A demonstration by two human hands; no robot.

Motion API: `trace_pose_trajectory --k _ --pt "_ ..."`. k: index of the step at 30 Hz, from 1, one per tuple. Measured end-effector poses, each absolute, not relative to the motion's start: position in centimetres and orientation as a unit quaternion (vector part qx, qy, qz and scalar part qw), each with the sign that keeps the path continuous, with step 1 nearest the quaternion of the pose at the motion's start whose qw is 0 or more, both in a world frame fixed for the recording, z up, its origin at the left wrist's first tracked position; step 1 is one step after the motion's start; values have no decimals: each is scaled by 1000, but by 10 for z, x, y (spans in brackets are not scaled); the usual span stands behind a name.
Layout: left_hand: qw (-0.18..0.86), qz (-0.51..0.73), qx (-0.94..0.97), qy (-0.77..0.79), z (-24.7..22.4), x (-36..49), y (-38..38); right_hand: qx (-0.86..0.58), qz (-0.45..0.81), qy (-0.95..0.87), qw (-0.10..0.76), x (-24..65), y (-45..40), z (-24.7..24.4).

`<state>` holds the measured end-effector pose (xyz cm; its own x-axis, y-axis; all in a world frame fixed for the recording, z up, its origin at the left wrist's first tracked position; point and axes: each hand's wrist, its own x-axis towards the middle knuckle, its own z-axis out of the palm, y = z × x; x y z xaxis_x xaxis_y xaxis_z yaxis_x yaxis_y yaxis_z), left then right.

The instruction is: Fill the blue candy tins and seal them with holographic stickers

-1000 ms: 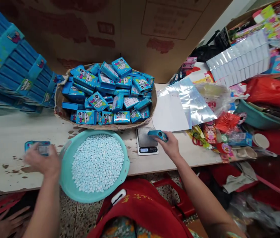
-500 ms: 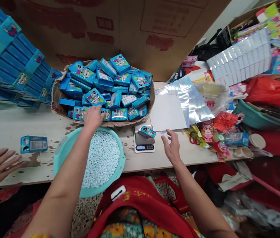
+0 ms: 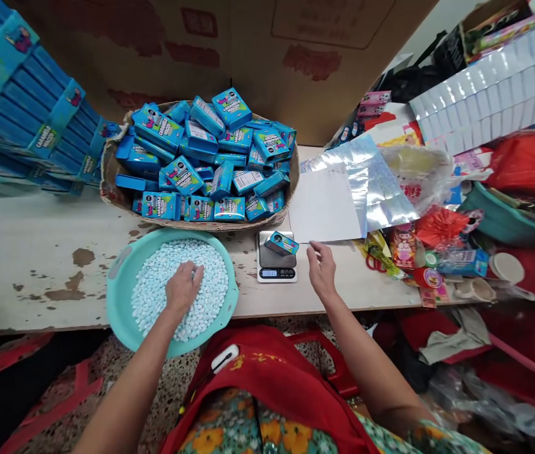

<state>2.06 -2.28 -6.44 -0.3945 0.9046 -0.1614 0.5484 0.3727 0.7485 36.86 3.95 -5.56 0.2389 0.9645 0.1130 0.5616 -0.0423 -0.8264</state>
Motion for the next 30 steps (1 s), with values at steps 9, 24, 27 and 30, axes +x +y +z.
trace_pose_trajectory --k 9,24,27,30 --pt "511 588 18 627 -49 -11 -24 -635 310 -595 383 325 67 -56" --pt "420 762 74 488 57 35 3 -382 311 -837 238 168 17 14" --pt "383 765 81 511 50 36 4 -382 314 -838 230 161 16 9" --pt "418 755 40 503 46 29 3 -389 321 -832 231 162 17 8"
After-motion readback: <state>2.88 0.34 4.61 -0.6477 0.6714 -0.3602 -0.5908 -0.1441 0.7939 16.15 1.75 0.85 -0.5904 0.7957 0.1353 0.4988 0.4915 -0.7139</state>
